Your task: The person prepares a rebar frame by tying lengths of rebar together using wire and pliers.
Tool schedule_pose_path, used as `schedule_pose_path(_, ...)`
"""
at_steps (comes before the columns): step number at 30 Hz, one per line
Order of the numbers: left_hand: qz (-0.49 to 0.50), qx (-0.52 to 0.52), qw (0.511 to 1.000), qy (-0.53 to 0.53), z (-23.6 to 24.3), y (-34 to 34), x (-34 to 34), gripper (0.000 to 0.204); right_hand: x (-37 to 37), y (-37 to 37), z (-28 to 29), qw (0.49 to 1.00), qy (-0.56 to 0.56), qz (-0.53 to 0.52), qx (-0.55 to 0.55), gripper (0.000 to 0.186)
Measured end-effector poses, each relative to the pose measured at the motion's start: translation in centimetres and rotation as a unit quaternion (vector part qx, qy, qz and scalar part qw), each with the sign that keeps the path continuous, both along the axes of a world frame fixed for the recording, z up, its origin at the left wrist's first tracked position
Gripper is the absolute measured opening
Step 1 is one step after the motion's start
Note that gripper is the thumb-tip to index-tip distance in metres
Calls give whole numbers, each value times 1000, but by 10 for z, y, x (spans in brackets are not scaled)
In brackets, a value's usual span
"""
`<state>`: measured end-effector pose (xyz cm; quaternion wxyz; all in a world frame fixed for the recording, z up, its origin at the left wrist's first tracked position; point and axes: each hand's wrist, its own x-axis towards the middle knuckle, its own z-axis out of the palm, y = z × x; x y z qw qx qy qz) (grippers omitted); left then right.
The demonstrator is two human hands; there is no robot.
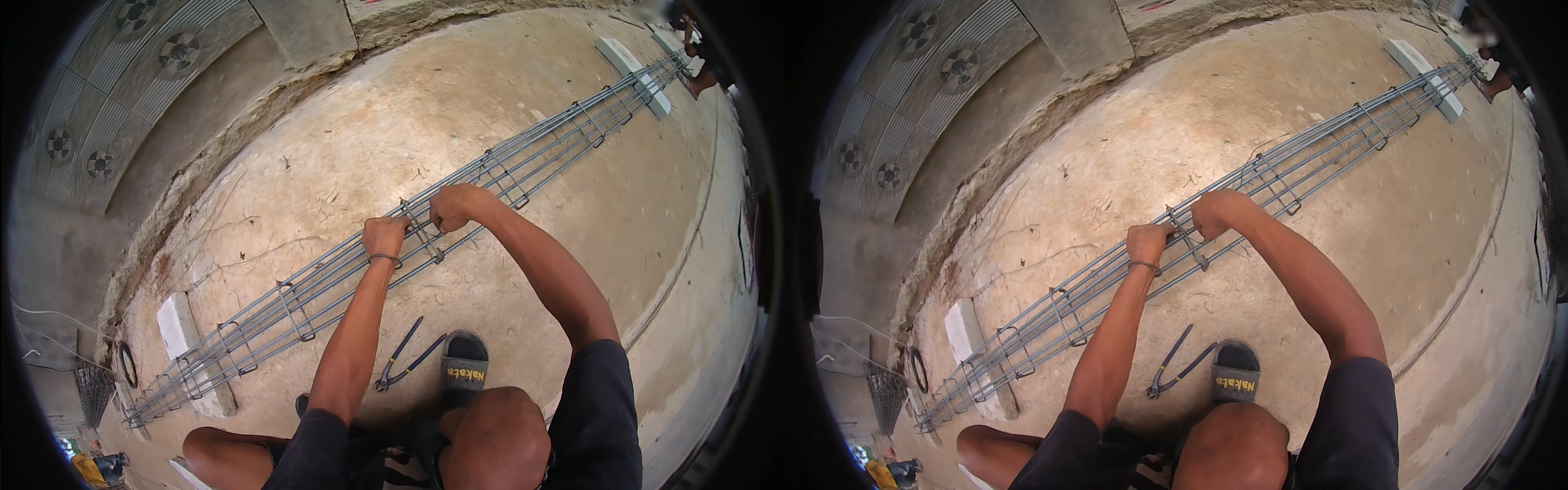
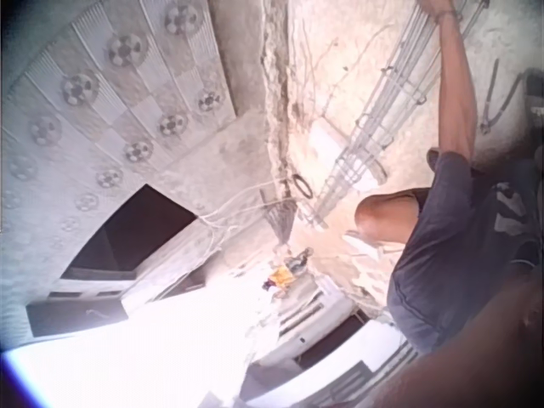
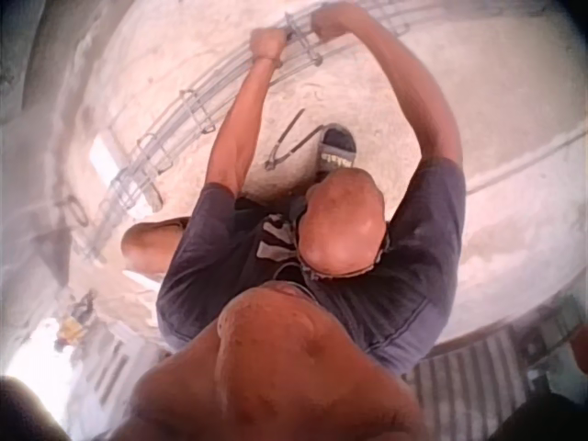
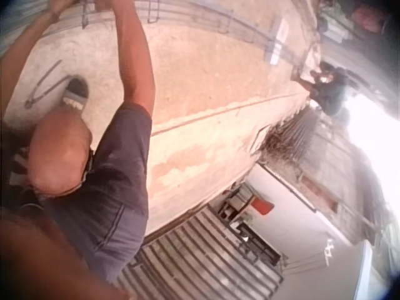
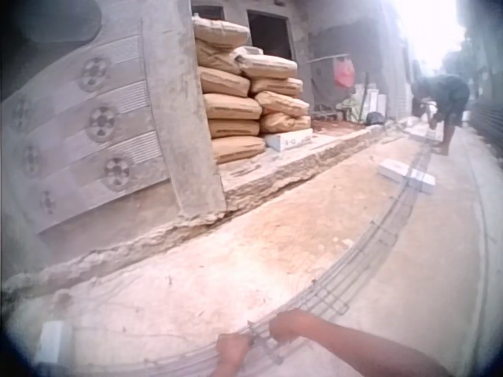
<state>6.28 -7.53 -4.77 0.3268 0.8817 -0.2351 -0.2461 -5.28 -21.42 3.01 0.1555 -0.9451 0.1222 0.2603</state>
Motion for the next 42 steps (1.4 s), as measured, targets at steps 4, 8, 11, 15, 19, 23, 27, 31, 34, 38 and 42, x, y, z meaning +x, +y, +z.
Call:
schedule_pose_path(4, 104, 32, 993, 35, 14, -11, -22, 29, -36, 4, -1, 993, -102, -48, 32, 17)
schedule_pose_path(8, 179, -27, 983, 40, 23, -11, -26, 26, -37, 14, -14, 969, -210, -125, 38, 19)
schedule_pose_path(11, 183, -84, 978, 58, 0, -6, -7, 21, -26, 8, -29, 955, -251, -152, 50, 18)
schedule_pose_path(15, 11, -80, 994, -78, 0, 10, -33, 25, -46, -6, -25, 988, -137, -53, 42, 19)
schedule_pose_path(19, 17, -177, 978, -108, 3, 17, -45, 27, -53, 4, -18, 976, -200, -78, 26, 10)
schedule_pose_path(23, -46, -282, 949, -133, 2, 25, -44, 18, -44, 12, -4, 947, -308, -93, -5, 5)
schedule_pose_path(27, -228, -290, 882, -294, 4, 24, -37, 12, -14, 18, 3, 940, -335, -11, -63, 4)
schedule_pose_path(31, -212, -336, 875, -275, 0, 26, -49, 11, 18, 17, 10, 942, -313, 55, -103, 3)
schedule_pose_path(34, -174, -334, 903, -206, 7, 29, -52, 11, 36, 26, 5, 922, -336, 117, -151, 7)
schedule_pose_path(38, -6, -277, 960, -42, -1, 26, -43, 17, 49, 56, 15, 921, -238, 220, -217, 12)
schedule_pose_path(42, 22, -190, 975, -114, -4, 4, -44, 26, 23, 54, 18, 900, -282, 225, -244, 11)
